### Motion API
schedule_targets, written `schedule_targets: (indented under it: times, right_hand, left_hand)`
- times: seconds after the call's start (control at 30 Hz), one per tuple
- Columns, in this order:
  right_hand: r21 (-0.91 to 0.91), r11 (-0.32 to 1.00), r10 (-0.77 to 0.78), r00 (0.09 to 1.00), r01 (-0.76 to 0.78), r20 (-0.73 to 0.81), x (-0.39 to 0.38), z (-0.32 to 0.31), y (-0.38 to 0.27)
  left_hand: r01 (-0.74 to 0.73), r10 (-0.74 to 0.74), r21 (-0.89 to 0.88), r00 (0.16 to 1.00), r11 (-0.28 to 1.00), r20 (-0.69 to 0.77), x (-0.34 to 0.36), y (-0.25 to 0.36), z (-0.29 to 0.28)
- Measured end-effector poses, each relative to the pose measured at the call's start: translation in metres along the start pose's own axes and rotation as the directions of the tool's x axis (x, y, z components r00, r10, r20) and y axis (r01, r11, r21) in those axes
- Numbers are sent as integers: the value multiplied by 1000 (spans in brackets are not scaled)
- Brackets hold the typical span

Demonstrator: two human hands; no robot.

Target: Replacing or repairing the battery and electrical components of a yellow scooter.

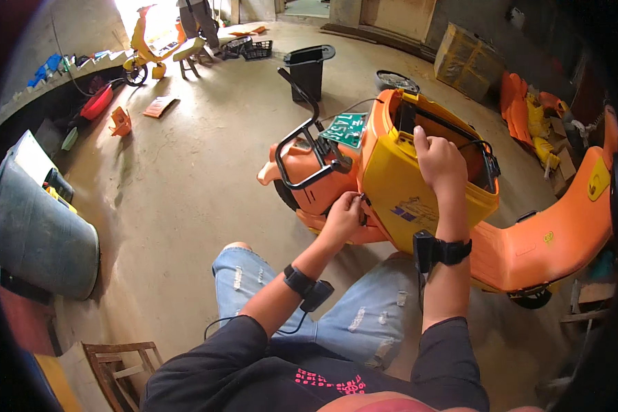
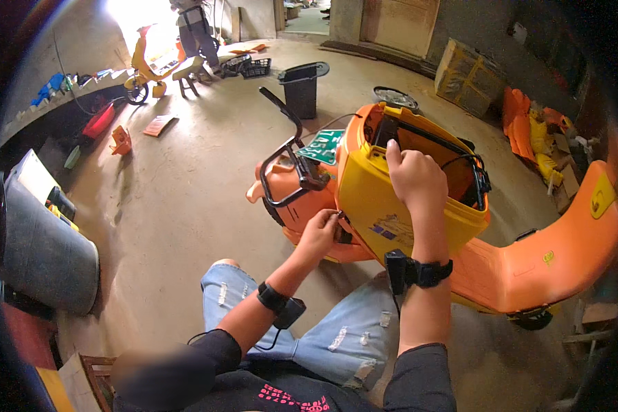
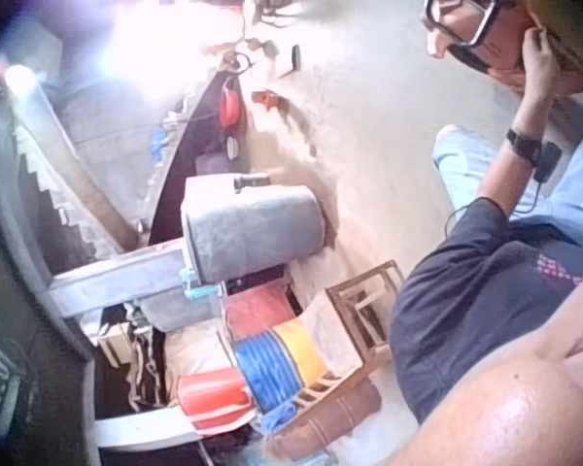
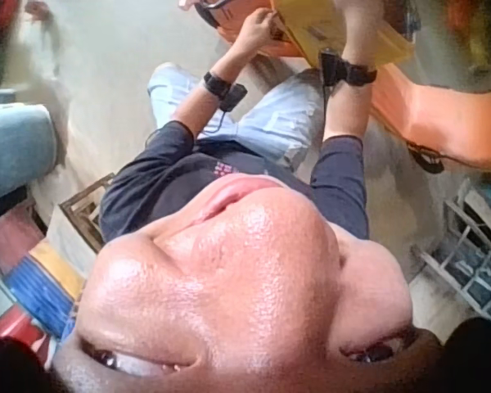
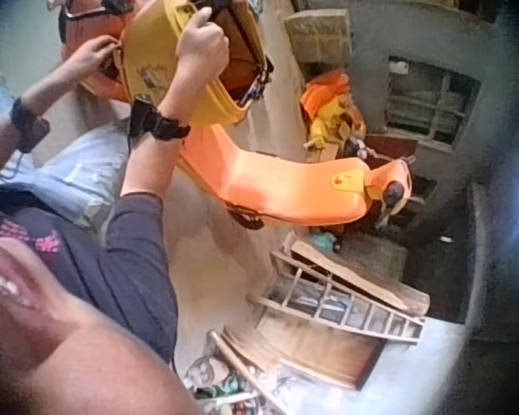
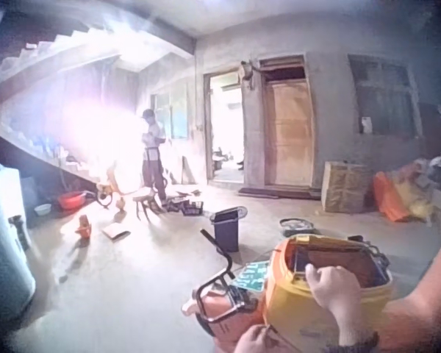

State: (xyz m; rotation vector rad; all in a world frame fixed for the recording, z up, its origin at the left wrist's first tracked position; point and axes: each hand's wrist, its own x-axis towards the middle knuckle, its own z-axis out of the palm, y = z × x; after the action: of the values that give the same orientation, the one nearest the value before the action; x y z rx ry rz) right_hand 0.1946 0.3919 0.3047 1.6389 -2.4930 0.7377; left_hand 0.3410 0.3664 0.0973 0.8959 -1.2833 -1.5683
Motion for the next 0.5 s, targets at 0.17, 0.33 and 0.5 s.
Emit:
schedule_targets:
  times: [0.17, 0.33, 0.5]
  right_hand:
    - [-24, 999, -24, 999, 23, -33, 5, 13, 3]
    - [-41, 999, -12, 1000, 12, -1, 6, 19, 14]
    - [-35, 999, -2, 1000, 2, -1, 9, 21, 19]
  left_hand:
    - [-73, 72, -2, 995, 997, -75, 10, -21, -7]
    - [-87, 97, 100, 990, 991, -98, 10, -27, 5]
    - [-54, 58, 48, 995, 997, -84, 3, -18, 6]
